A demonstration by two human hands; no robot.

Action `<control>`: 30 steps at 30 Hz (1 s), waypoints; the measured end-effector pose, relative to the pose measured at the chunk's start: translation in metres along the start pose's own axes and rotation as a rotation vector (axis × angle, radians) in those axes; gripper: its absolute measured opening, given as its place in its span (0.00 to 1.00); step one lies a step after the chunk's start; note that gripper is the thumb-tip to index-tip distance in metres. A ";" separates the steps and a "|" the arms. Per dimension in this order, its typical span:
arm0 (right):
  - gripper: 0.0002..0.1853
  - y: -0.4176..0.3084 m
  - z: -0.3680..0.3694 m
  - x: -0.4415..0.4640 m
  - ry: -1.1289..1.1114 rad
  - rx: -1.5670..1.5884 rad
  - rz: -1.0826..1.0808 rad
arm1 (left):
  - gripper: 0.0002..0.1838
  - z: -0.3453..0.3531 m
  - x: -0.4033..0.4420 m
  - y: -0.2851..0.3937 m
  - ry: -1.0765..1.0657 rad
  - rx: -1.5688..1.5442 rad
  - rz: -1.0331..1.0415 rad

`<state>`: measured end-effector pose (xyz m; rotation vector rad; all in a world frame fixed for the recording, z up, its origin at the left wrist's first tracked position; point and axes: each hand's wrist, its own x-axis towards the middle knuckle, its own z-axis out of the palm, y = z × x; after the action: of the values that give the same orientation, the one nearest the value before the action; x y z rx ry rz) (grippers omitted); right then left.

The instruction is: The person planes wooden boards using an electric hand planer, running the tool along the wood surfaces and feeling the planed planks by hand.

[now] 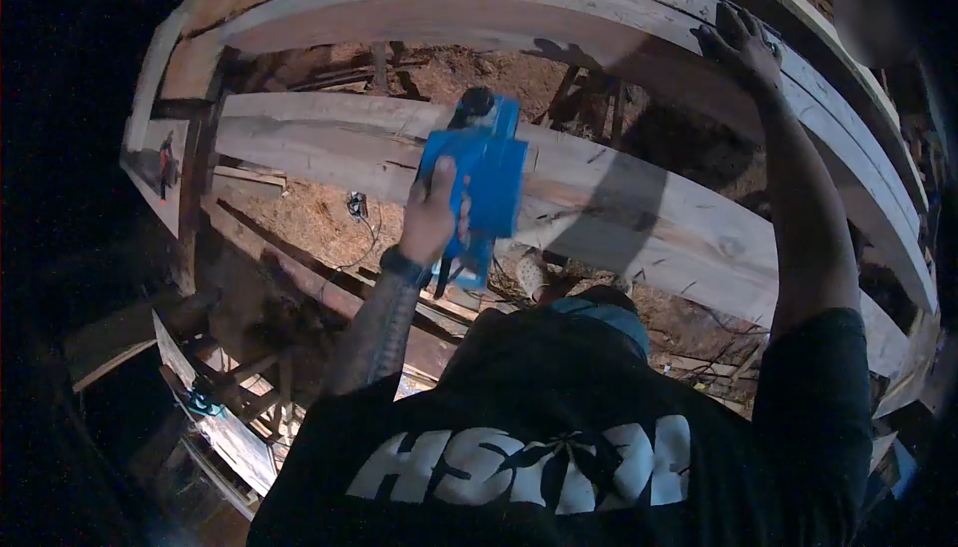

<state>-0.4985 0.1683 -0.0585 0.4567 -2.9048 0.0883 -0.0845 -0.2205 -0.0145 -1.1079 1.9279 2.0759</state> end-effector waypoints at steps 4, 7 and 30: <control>0.48 -0.004 -0.006 0.000 -0.018 0.037 0.014 | 0.32 0.005 -0.004 -0.005 -0.043 0.052 0.029; 0.50 0.007 0.003 -0.001 0.063 0.066 -0.083 | 0.32 -0.009 -0.044 -0.039 -0.153 0.073 0.000; 0.50 -0.003 -0.001 -0.002 0.000 0.018 0.003 | 0.28 0.013 -0.053 -0.037 -0.107 0.123 0.043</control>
<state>-0.4959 0.1661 -0.0573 0.4558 -2.9074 0.1150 -0.0317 -0.1807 -0.0161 -0.9187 2.0142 1.9636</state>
